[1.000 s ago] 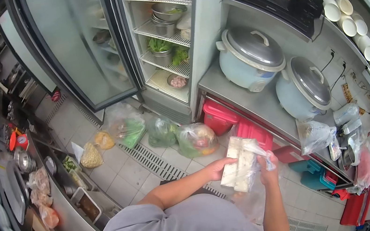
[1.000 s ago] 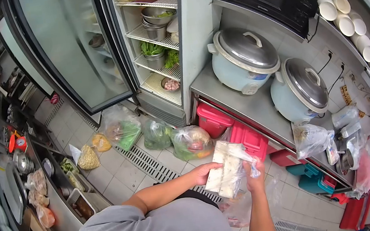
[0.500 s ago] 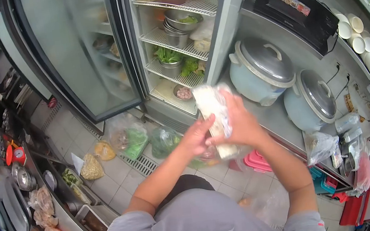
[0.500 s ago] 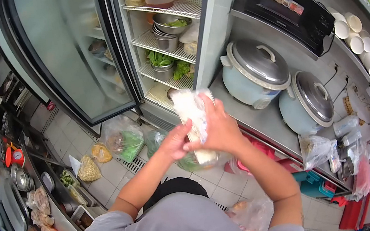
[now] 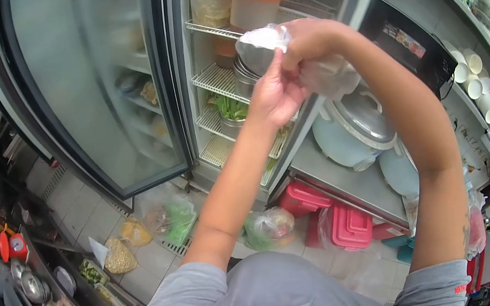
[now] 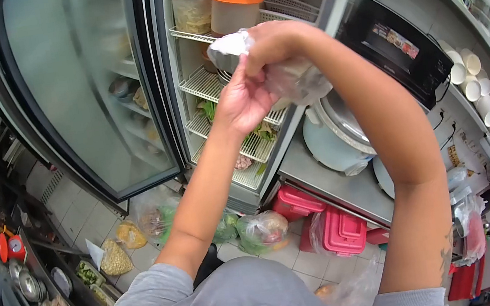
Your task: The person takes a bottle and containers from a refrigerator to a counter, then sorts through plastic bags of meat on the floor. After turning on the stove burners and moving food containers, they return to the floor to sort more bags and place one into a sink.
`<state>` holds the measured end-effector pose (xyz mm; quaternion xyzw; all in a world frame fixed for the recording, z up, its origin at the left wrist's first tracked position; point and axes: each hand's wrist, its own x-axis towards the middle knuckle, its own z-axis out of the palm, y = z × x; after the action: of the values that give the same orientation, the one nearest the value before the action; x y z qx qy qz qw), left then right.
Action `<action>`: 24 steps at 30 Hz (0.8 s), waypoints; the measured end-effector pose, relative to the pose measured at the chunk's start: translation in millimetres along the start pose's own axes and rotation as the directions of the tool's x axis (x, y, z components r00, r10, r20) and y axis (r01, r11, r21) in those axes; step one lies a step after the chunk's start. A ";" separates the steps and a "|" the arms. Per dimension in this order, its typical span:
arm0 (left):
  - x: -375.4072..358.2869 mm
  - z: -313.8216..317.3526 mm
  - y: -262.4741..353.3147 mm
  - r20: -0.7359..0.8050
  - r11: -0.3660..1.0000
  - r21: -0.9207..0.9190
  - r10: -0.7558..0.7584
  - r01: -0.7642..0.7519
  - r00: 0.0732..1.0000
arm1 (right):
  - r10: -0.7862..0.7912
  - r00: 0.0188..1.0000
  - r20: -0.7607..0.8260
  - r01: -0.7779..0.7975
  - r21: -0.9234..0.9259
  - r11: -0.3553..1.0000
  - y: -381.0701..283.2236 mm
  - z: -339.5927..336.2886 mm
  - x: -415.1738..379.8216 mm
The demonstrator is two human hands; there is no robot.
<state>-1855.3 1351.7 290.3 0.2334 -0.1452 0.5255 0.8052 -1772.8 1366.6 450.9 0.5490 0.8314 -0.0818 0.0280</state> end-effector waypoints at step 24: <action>87.8 -96.6 44.7 0.077 0.950 -0.175 -0.247 0.257 0.966 | 0.108 0.989 -0.100 -0.117 -0.086 0.989 31.4 -4.3 114.1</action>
<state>-1861.6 1486.3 260.3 0.1890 -0.1836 0.3962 0.8796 -1788.9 1483.0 436.3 0.5963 0.8024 -0.0156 0.0182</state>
